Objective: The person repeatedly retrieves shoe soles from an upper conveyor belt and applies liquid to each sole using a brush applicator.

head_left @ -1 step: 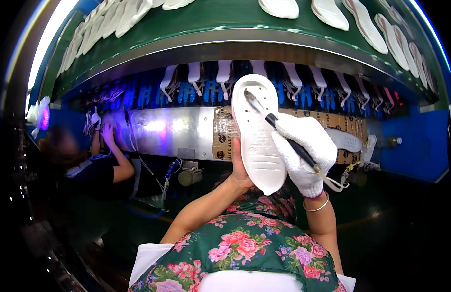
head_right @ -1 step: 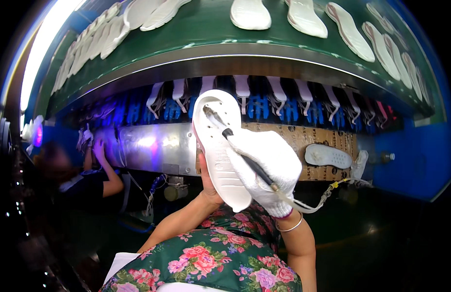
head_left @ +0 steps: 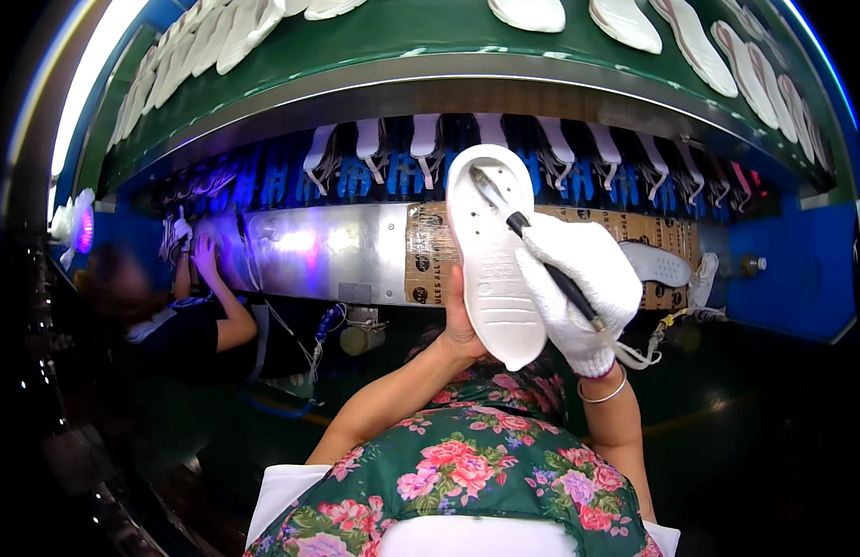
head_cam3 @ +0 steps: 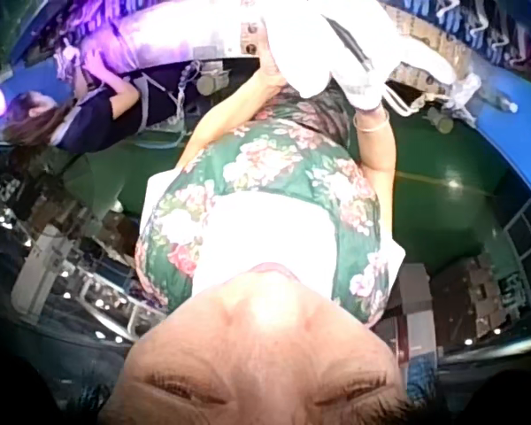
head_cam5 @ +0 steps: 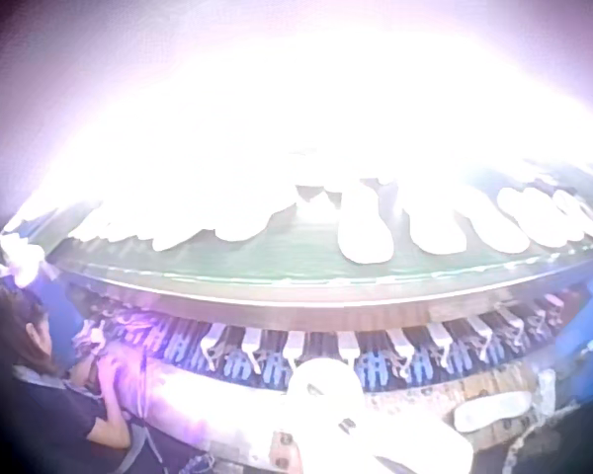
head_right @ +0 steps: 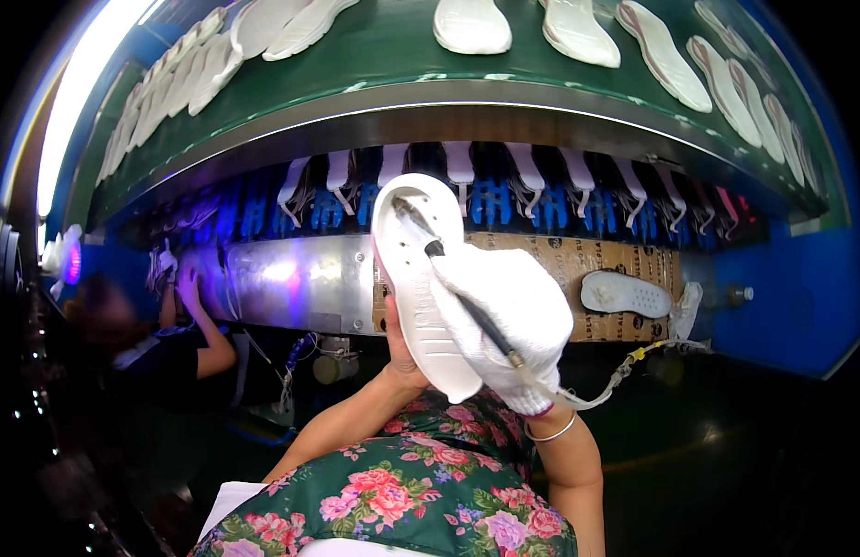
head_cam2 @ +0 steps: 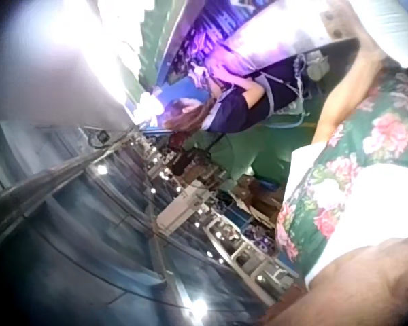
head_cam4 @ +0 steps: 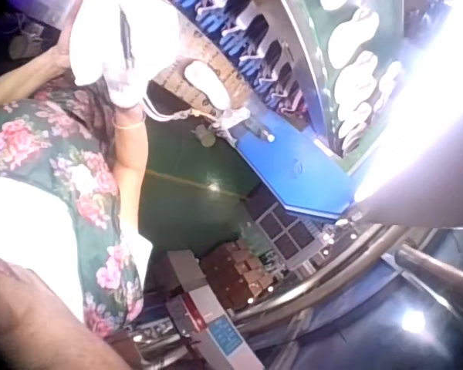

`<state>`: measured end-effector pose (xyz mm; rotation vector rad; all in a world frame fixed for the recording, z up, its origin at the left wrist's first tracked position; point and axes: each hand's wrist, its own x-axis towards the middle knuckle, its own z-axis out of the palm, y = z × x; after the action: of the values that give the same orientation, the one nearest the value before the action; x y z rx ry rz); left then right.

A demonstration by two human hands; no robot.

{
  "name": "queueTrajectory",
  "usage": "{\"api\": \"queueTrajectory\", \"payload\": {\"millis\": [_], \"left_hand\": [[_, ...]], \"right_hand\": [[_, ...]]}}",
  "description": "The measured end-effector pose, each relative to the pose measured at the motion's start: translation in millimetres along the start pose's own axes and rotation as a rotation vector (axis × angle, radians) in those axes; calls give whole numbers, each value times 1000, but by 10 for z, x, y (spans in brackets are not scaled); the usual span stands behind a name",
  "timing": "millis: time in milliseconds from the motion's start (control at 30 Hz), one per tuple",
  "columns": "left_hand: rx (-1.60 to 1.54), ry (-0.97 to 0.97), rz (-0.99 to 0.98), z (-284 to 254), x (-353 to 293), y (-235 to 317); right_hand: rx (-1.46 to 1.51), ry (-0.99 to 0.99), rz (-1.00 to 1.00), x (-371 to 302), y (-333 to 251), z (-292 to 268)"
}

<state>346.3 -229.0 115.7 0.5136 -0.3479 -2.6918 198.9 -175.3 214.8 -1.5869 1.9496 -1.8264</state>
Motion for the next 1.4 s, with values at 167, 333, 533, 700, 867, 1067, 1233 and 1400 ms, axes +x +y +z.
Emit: {"api": "queueTrajectory", "payload": {"millis": [167, 333, 533, 700, 867, 1067, 1233, 1400], "left_hand": [[-134, -64, -40, -247, 59, -224], [-182, -59, 0, -244, 161, -200], [-82, -125, 24, -151, 227, -144], [-55, -63, 123, -255, 303, -58], [-82, -348, 11, -259, 433, 147], [-230, -264, 80, -85, 426, 243], [-277, -371, -10, -94, 457, 328], [-288, -387, -38, -160, 470, 433]], "right_hand": [[-142, -159, -24, -365, 22, -11], [100, -8, 101, -269, -104, 110], [-46, -27, 16, -355, -83, 163], [243, 35, 260, -344, -38, 140], [118, -79, 67, -409, -35, 247], [150, -118, 83, -429, -12, 228], [304, -236, 17, -420, 31, 176], [250, -351, -28, -421, 19, 143]]}}
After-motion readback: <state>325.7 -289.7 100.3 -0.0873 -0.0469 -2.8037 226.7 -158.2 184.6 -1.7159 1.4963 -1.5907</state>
